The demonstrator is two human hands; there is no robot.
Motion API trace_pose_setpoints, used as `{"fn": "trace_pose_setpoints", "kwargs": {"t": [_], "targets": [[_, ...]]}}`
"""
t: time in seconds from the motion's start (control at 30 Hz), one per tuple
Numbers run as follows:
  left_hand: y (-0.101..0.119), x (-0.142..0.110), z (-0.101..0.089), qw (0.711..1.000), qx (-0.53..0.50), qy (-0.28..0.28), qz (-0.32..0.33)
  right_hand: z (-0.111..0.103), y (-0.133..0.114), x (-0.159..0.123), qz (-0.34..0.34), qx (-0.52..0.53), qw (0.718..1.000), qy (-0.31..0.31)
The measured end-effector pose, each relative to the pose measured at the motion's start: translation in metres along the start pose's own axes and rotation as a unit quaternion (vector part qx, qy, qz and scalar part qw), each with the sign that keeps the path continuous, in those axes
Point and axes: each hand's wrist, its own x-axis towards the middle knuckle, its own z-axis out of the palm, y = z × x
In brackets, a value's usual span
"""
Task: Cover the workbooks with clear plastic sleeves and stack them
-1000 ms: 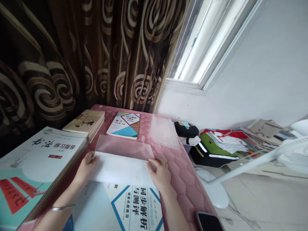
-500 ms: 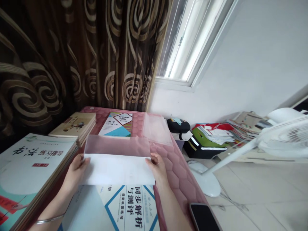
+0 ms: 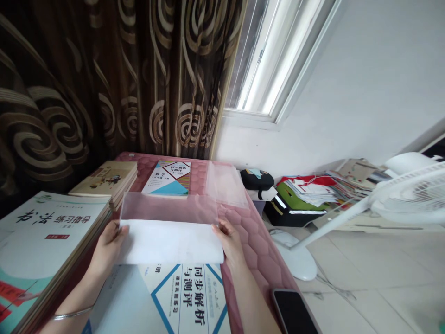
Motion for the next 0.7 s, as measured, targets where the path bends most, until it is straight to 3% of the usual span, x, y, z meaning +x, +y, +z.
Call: {"fn": "trace_pose_setpoints", "kwargs": {"t": [0.13, 0.23, 0.53, 0.7], "targets": [[-0.0024, 0.0005, -0.0011, 1.000, 0.009, 0.009, 0.001, -0.0020, -0.0073, -0.0049, 0.056, 0.011, 0.996, -0.067], [-0.0023, 0.0007, -0.0008, 1.000, 0.007, 0.012, 0.004, -0.0031, -0.0084, -0.0059, 0.069, 0.001, 0.995, -0.066], [-0.0004, -0.0011, -0.0012, 1.000, 0.011, 0.005, -0.001, -0.0082, -0.0030, -0.0013, 0.011, -0.077, 0.995, -0.058], [0.0036, -0.0018, -0.0010, 1.000, 0.005, 0.007, -0.004, -0.0056, -0.0069, -0.0052, 0.016, -0.047, 0.997, -0.061]]}}
